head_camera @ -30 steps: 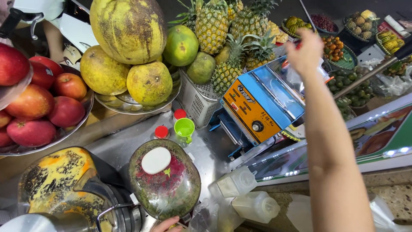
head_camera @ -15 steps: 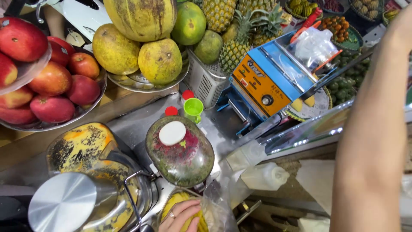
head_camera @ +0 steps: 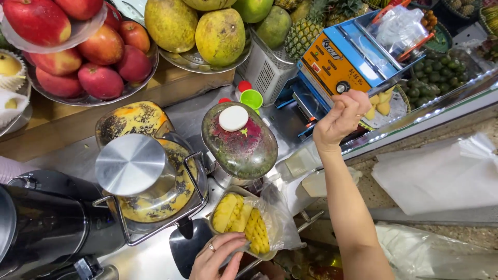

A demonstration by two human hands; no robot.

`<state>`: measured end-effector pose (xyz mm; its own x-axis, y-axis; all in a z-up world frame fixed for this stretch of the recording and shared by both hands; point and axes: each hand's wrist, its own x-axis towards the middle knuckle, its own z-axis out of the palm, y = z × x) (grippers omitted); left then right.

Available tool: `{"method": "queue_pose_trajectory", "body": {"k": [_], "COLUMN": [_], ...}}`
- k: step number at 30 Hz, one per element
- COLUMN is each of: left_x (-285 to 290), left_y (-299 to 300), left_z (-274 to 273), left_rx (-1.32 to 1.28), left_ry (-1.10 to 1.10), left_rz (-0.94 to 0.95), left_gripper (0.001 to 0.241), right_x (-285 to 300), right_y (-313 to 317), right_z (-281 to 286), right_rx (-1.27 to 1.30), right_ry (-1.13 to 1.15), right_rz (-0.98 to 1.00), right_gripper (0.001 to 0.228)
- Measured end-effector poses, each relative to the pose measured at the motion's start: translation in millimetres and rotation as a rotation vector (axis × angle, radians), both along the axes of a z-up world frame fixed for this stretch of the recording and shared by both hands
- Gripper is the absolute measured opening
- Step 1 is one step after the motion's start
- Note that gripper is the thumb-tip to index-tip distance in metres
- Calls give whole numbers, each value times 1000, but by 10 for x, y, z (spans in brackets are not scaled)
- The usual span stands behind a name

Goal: Preparing fruit juice using a juicer and blender, sealing the cup with a machine, and handling a cash transaction.

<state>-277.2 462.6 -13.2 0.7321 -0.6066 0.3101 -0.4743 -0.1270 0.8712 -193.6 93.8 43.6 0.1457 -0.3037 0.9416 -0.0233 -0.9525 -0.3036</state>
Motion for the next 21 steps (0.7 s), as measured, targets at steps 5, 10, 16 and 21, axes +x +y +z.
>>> {"method": "queue_pose_trajectory", "body": {"k": [5, 10, 16, 21], "left_x": [-34, 25, 309, 472], "left_y": [-113, -457, -1024, -1247], "left_z": [97, 33, 120, -65], "left_rx": [-16, -77, -82, -29], "left_ry": [10, -5, -91, -123], "left_rz": [-73, -152, -164, 20], "left_gripper": [25, 26, 27, 25], "right_x": [-69, -125, 207, 297], "right_y": [25, -227, -2249, -5361], "right_z": [100, 346, 1318, 1141], "right_rx": [10, -40, -145, -48], "right_ry": [44, 58, -229, -311], "right_rz": [48, 38, -198, -719], "right_gripper": [11, 11, 23, 25]}}
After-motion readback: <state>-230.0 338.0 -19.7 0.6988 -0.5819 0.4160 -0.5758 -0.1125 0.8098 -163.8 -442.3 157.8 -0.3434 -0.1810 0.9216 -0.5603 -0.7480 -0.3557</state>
